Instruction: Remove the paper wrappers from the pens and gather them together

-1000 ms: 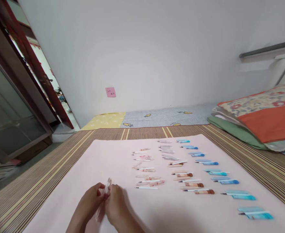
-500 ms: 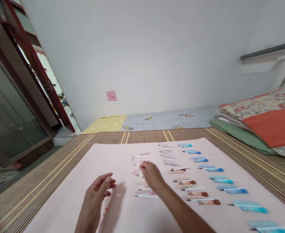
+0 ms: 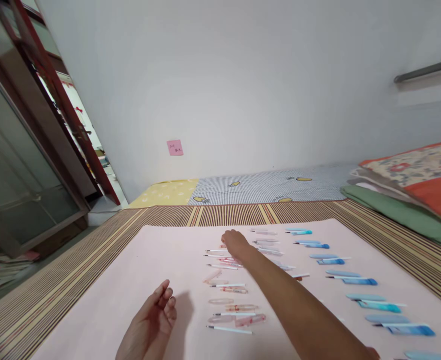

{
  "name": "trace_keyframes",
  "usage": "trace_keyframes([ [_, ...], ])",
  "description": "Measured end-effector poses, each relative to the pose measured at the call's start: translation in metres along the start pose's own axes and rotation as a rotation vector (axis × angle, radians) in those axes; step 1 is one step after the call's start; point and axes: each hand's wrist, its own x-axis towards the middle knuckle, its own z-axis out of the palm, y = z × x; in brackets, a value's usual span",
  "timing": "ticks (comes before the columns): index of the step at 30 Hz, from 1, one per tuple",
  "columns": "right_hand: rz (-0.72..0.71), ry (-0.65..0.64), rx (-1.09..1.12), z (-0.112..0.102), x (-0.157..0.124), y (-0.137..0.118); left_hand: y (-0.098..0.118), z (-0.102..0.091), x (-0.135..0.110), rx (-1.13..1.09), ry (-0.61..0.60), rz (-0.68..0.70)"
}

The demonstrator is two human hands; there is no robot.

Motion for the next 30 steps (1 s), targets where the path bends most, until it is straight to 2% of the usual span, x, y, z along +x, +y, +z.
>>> trace_keyframes([
  [9, 0.086, -0.052, -0.004, 0.001, 0.005, 0.019, -0.001, -0.003, 0.006, -0.002, 0.003, -0.038],
  [20, 0.04, -0.207, 0.056, 0.001, 0.003, 0.019, -0.003, 0.001, 0.003, -0.028, 0.014, -0.082],
  [25, 0.041, -0.179, 0.117, -0.004, 0.002, 0.023, -0.004, 0.0, 0.004, -0.049, 0.0, -0.092],
  [30, 0.021, -0.094, 0.303, -0.02, -0.008, 0.02, -0.011, -0.002, 0.008, -0.037, -0.016, -0.092],
])
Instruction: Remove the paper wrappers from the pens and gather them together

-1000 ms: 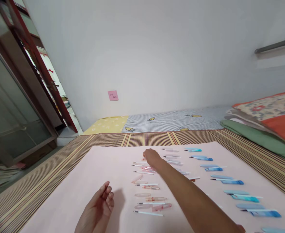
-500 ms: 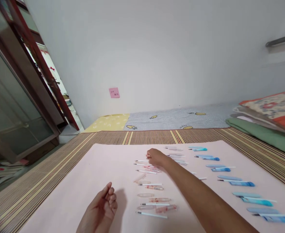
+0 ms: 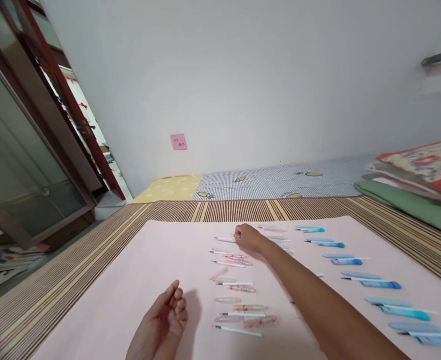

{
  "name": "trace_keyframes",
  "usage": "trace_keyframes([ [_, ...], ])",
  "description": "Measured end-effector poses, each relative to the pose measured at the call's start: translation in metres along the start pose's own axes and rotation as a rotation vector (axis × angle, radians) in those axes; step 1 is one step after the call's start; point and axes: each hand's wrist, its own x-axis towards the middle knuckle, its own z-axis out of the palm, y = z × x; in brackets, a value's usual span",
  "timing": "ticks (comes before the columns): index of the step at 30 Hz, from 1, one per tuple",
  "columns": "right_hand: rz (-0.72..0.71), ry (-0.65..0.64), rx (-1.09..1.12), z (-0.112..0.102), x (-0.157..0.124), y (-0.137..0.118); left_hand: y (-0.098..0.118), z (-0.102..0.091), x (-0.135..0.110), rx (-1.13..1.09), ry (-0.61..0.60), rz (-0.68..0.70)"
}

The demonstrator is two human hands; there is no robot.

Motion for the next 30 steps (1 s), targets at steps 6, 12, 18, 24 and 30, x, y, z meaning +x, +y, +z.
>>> trace_keyframes([
  [6, -0.087, 0.026, 0.329, 0.009, -0.034, -0.049, -0.009, 0.005, -0.001, 0.016, 0.035, -0.012],
  [12, -0.133, 0.03, 0.498, 0.035, -0.09, -0.097, -0.012, 0.001, 0.002, 0.012, 0.033, 0.013],
  [18, -0.111, -0.015, 0.409, 0.023, -0.075, -0.089, -0.011, 0.0, 0.004, -0.058, 0.087, 0.062],
  [24, 0.114, -0.064, 0.083, 0.014, -0.006, -0.052, -0.006, 0.009, -0.001, -0.137, 0.128, 0.014],
  [30, 0.193, -0.194, -0.147, 0.023, 0.01, -0.043, -0.008, 0.008, 0.0, -0.119, 0.084, 0.029],
])
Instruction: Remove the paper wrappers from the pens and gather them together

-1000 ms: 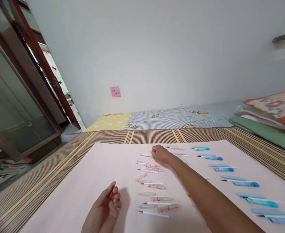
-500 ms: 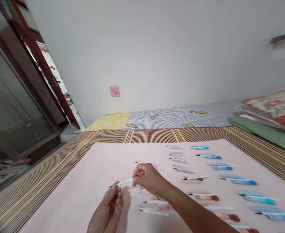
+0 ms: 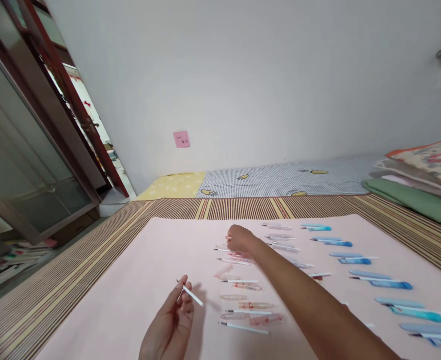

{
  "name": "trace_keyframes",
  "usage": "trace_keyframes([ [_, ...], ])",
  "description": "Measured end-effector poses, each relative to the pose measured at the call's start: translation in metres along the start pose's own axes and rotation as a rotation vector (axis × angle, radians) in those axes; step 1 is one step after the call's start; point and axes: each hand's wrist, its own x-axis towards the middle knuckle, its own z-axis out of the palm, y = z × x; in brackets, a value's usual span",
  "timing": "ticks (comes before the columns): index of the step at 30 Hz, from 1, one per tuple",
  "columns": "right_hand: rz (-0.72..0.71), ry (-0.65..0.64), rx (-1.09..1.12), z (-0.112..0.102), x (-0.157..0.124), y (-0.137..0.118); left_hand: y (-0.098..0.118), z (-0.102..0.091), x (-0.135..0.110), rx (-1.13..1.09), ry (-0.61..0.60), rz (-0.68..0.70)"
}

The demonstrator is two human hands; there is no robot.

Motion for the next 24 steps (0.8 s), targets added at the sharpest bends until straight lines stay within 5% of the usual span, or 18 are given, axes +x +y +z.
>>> trace_keyframes([
  [7, -0.017, -0.014, -0.099, 0.004, -0.003, -0.002, -0.002, 0.0, -0.001, 0.037, -0.025, -0.014],
  [14, -0.153, 0.19, -0.059, -0.026, -0.007, -0.006, -0.006, -0.008, 0.003, 0.05, -0.042, -0.043],
  [19, -0.326, 0.34, 0.123, -0.041, -0.046, -0.016, -0.011, -0.006, 0.003, 0.087, -0.066, -0.068],
  [24, -0.409, 0.349, 0.349, -0.021, -0.098, -0.034, -0.019, -0.003, -0.002, 0.106, -0.145, -0.109],
])
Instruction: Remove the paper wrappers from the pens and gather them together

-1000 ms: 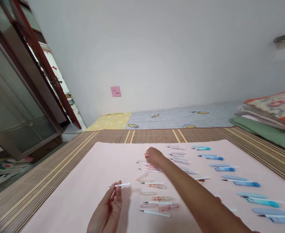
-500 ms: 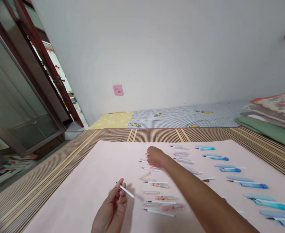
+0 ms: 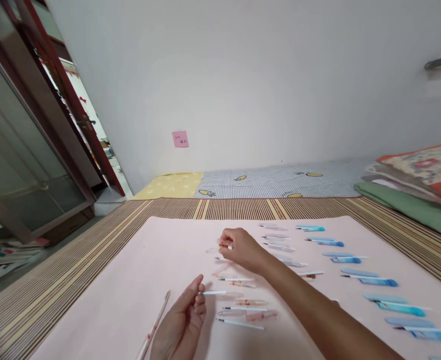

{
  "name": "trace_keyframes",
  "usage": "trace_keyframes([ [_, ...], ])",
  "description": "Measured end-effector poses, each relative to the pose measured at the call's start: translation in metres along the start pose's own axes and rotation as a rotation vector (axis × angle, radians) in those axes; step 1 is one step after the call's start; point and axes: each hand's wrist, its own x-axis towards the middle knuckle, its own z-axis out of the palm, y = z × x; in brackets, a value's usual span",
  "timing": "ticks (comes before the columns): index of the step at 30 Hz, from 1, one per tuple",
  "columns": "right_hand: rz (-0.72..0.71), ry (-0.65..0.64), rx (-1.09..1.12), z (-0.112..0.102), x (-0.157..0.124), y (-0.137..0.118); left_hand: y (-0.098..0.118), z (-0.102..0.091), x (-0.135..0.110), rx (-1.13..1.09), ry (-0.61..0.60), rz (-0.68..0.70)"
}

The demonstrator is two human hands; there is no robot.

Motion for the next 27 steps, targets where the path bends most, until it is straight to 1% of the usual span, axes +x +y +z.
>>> trace_keyframes([
  [4, 0.011, -0.026, 0.133, 0.012, -0.027, -0.017, -0.005, 0.005, -0.005, -0.017, -0.024, 0.006],
  [8, 0.053, -0.052, 0.287, 0.016, -0.039, -0.026, -0.007, 0.009, -0.007, -0.021, -0.004, 0.086],
  [12, 0.102, -0.069, 0.368, 0.021, -0.042, -0.022, -0.007, 0.011, -0.01, -0.003, -0.053, 0.146],
  [16, 0.08, -0.067, 0.419, 0.026, -0.042, -0.017, -0.008, 0.012, -0.014, 0.012, -0.069, 0.196],
  [20, 0.079, -0.058, 0.458, 0.028, -0.043, -0.017, -0.008, 0.014, -0.018, 0.028, -0.066, 0.244],
  [27, 0.095, -0.03, 0.556, 0.023, -0.044, -0.017, -0.01, 0.023, -0.024, -0.041, -0.089, 0.246],
])
